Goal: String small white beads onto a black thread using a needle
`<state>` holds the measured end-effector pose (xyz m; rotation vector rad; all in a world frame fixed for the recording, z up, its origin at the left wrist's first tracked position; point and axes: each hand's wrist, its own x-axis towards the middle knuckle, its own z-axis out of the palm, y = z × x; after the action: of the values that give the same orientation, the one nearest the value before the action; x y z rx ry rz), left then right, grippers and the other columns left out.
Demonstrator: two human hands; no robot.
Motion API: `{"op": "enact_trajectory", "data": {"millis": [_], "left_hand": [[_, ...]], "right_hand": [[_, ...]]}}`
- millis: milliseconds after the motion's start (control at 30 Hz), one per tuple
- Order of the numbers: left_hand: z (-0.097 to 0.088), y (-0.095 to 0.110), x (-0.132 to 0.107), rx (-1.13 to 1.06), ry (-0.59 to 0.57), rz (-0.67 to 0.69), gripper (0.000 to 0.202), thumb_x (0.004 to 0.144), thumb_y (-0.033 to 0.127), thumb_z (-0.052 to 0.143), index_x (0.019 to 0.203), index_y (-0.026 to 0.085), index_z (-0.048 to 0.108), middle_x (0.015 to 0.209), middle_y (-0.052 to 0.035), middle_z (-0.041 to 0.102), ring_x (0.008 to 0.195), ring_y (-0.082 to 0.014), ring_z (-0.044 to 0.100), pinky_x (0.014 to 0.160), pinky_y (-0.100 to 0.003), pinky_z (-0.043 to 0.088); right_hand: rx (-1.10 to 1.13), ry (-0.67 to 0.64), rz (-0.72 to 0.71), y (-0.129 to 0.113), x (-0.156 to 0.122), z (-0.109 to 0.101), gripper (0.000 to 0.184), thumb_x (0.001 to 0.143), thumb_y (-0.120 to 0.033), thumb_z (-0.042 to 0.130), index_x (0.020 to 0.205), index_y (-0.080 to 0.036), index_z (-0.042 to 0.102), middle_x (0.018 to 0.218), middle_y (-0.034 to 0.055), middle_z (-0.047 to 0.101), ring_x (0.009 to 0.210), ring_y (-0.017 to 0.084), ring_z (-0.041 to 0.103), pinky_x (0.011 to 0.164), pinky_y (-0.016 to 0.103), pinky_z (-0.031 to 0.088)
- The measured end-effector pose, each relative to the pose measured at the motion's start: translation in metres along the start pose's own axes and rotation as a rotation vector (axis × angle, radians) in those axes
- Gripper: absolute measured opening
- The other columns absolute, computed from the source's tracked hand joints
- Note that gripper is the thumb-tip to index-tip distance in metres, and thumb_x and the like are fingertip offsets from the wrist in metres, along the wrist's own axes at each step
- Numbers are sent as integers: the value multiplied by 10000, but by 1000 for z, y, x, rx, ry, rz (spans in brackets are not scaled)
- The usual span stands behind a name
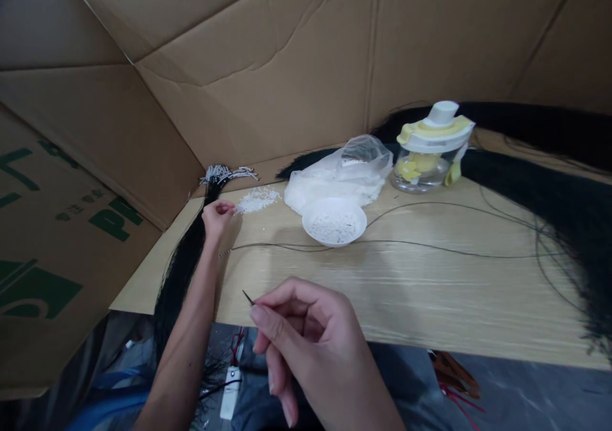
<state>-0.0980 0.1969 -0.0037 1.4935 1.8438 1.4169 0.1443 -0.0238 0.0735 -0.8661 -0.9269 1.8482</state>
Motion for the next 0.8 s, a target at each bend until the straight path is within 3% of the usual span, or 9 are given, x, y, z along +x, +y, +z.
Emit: {"op": "enact_trajectory", "data": {"millis": [133, 233, 367, 467, 567, 700, 800], "left_hand": [[-7, 14, -16, -217, 48, 48, 183, 893, 275, 627, 996, 123, 623, 914, -35, 657, 793, -155, 644, 731, -342, 564], [-9, 31, -45, -412, 67, 89, 126, 867, 228, 653, 914, 126, 596, 826, -6, 643, 743, -143, 639, 714, -327, 561], [-15, 64, -109, -641, 86, 114, 326, 751, 174, 748, 780, 198, 425, 745, 37, 667, 662, -102, 648, 704, -252, 548], [-23, 89, -161, -759, 37, 90, 369, 741, 175, 769, 871, 230, 428, 697, 60, 682, 616, -78, 639, 650, -190, 533], [-32, 106, -198, -848, -45, 39, 354, 708, 218, 819, 858, 225, 499, 707, 51, 699, 632, -66, 640, 623, -147, 527], [-38, 119, -218, -1010, -172, -46, 338, 655, 197, 863, 853, 238, 592, 744, 42, 720, 651, -69, 651, 606, -133, 540], [-41, 126, -222, -1011, -181, -76, 286, 691, 119, 824, 832, 249, 611, 705, 57, 708, 605, -57, 631, 596, -131, 545]], "right_hand": [[51, -33, 7, 2, 2, 0, 326, 794, -438, 730, 725, -157, 581, 591, -31, 596, 322, 19, 419, 259, 86, 365], [66, -59, 11, 2, 3, 1, 331, 800, -420, 731, 709, -152, 559, 572, -35, 589, 317, 19, 418, 260, 85, 364], [68, -76, 24, 0, 4, 4, 341, 826, -438, 700, 719, -152, 550, 572, -33, 595, 302, 13, 422, 262, 76, 353], [42, -44, 32, -3, 0, 6, 335, 828, -435, 698, 717, -155, 552, 555, -33, 595, 298, 6, 420, 278, 67, 350], [6, -4, 43, -4, -6, 8, 363, 784, -472, 731, 718, -162, 554, 556, -36, 588, 303, 8, 422, 287, 76, 358], [-63, 6, 59, 0, -12, 10, 374, 779, -499, 726, 717, -172, 557, 573, -34, 583, 328, 13, 433, 312, 95, 373], [-86, 8, 45, 1, -16, 12, 365, 800, -491, 710, 697, -182, 547, 482, -59, 511, 318, 18, 392, 317, 110, 356]]}}
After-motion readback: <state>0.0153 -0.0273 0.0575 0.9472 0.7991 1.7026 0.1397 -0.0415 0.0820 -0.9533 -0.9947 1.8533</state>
